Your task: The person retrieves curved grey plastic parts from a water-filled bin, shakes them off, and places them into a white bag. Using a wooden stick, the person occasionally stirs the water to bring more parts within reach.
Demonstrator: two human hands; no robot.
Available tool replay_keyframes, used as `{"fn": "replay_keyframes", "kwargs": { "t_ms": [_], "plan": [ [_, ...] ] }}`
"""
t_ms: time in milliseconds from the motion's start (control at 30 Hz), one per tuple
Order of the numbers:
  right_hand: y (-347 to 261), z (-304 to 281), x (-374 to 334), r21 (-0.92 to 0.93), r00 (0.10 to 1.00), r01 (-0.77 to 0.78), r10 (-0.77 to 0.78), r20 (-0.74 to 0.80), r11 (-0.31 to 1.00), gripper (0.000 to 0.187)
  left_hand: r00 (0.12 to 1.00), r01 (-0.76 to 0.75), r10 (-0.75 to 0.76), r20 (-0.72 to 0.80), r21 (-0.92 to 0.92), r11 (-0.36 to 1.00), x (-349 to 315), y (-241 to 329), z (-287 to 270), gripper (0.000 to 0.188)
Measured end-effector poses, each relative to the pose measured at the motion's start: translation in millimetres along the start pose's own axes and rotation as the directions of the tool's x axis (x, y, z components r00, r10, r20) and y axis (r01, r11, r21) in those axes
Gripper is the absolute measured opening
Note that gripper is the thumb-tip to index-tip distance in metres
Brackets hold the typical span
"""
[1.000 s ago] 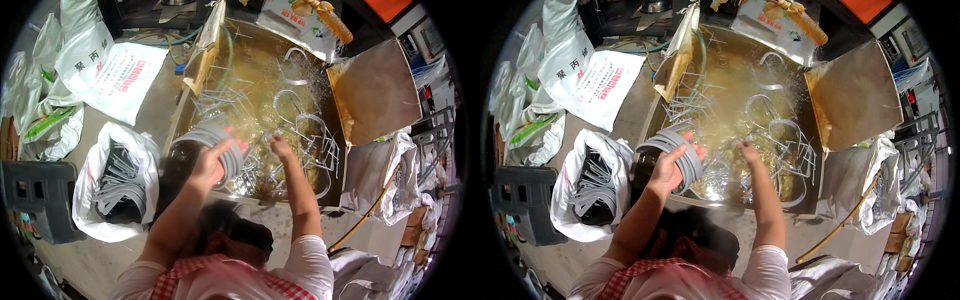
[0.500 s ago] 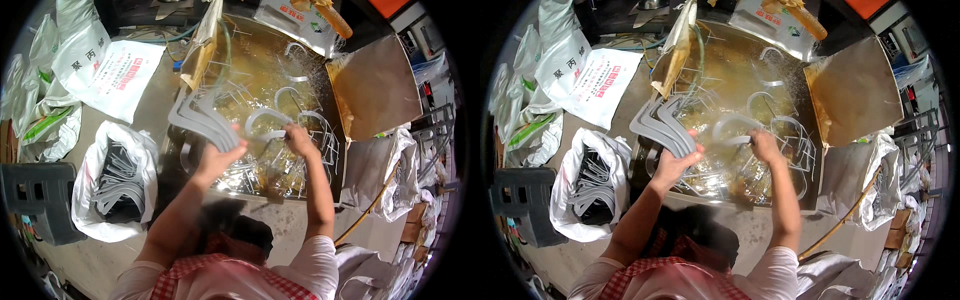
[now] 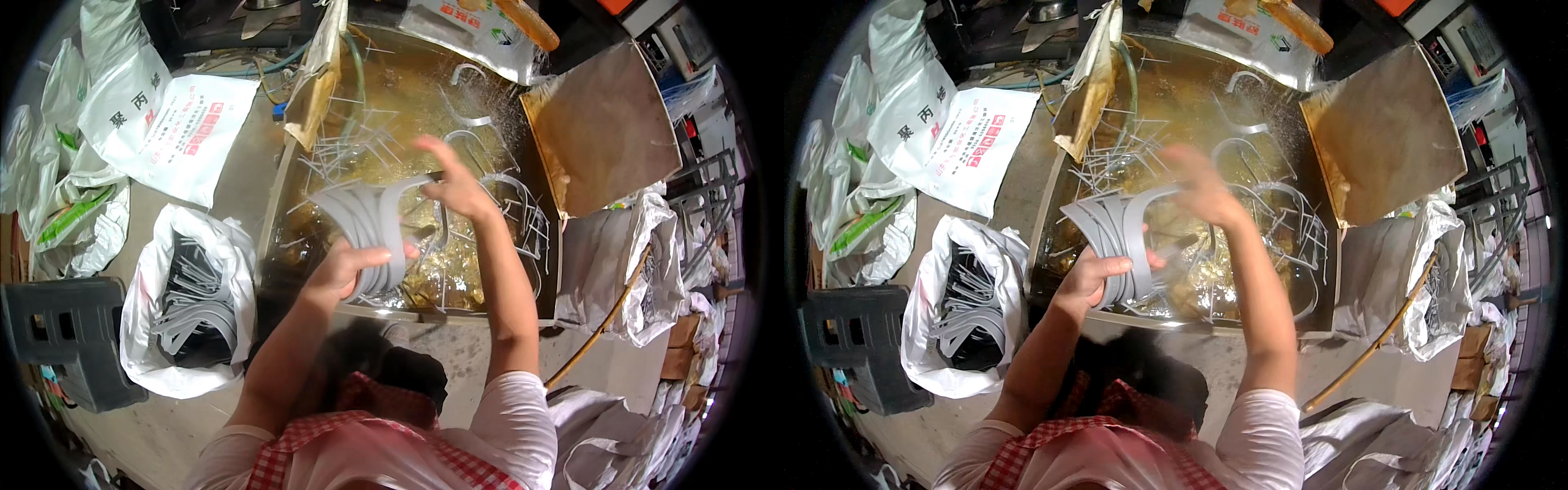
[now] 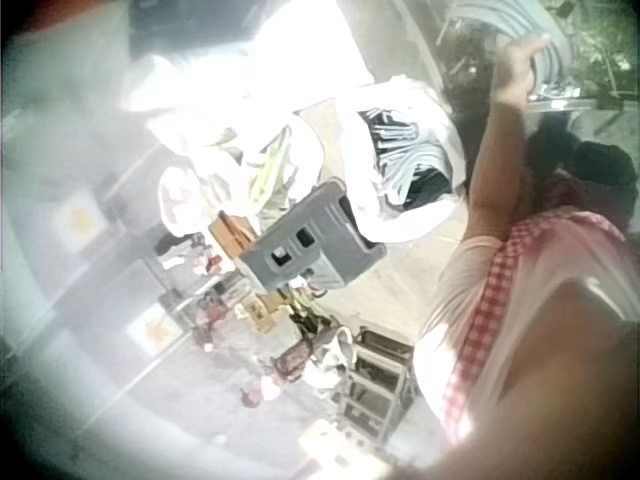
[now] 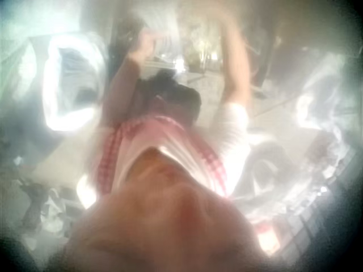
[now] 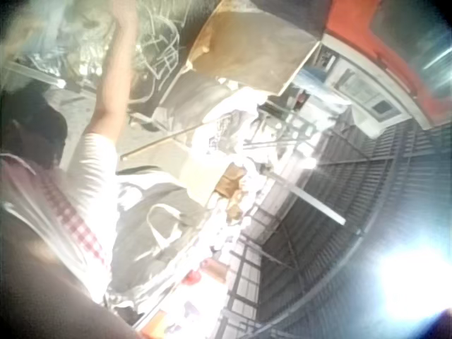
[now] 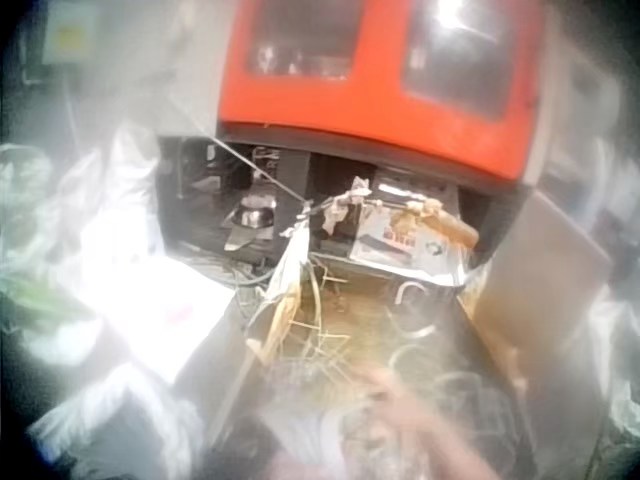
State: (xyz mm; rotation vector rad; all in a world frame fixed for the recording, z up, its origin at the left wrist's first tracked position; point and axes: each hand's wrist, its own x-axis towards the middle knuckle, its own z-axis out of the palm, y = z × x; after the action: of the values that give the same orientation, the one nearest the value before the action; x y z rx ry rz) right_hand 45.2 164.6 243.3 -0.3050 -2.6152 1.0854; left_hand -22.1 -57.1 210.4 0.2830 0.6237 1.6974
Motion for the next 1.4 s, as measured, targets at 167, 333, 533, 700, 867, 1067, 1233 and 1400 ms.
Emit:
{"fn": "replay_keyframes", "kwargs": {
  "t_ms": [167, 333, 533, 700, 867, 1067, 1233, 1400],
  "plan": [
    [127.3, 56.8, -82.1, 0.589, 0.561, -0.538, 0.777, -0.284, 0.603, 0.057, 0.999, -0.019, 0.013, 0.042, 0.148, 0.989, -4.7, 13.3, 8.7, 0.059],
    [136.7, 109.0, -80.0, 0.986, 0.184, 0.106, 0.977, 0.108, -0.129, 0.043, 0.994, -0.035, 0.013, 0.110, 0.200, 0.979, -17.1, 17.2, 3.6, 0.054],
    [197.5, 71.9, -75.1, 0.909, 0.182, 0.416, 0.980, -0.083, 0.000, 0.023, 0.963, 0.040, -0.097, 0.251, 0.222, 0.974, -27.9, 26.4, 1.6, 0.049],
    [172.6, 24.1, -89.0, 0.917, 0.375, 0.354, 0.926, 0.040, -0.183, 0.022, 0.987, -0.076, 0.068, 0.147, 0.044, 0.996, -26.9, 30.5, -1.6, 0.041],
    [76.3, 5.4, -86.8, 0.011, 0.862, -0.425, 0.408, -0.300, 0.905, 0.045, 0.999, -0.016, 0.027, -0.045, 0.226, 0.974, -8.4, 13.8, -6.3, 0.031],
    [42.2, -48.6, -85.9, -0.572, 0.956, -0.143, -0.038, -0.291, 0.807, 0.030, 0.980, -0.142, 0.176, -0.091, 0.296, 0.945, -1.9, 12.3, 4.7, 0.024],
    [-2.8, -60.8, -70.2, -0.396, 0.998, -0.056, 0.042, -0.045, 0.917, 0.025, 0.978, -0.064, 0.143, -0.152, 0.431, 0.900, 4.1, 9.0, 0.3, 0.027],
    [-53.5, 4.5, -31.0, -0.311, 0.997, 0.078, -0.079, 0.008, 0.947, 0.061, 0.986, -0.080, 0.018, 0.165, 0.380, 0.922, -4.7, -6.1, 8.7, 0.057]
  ]
}}
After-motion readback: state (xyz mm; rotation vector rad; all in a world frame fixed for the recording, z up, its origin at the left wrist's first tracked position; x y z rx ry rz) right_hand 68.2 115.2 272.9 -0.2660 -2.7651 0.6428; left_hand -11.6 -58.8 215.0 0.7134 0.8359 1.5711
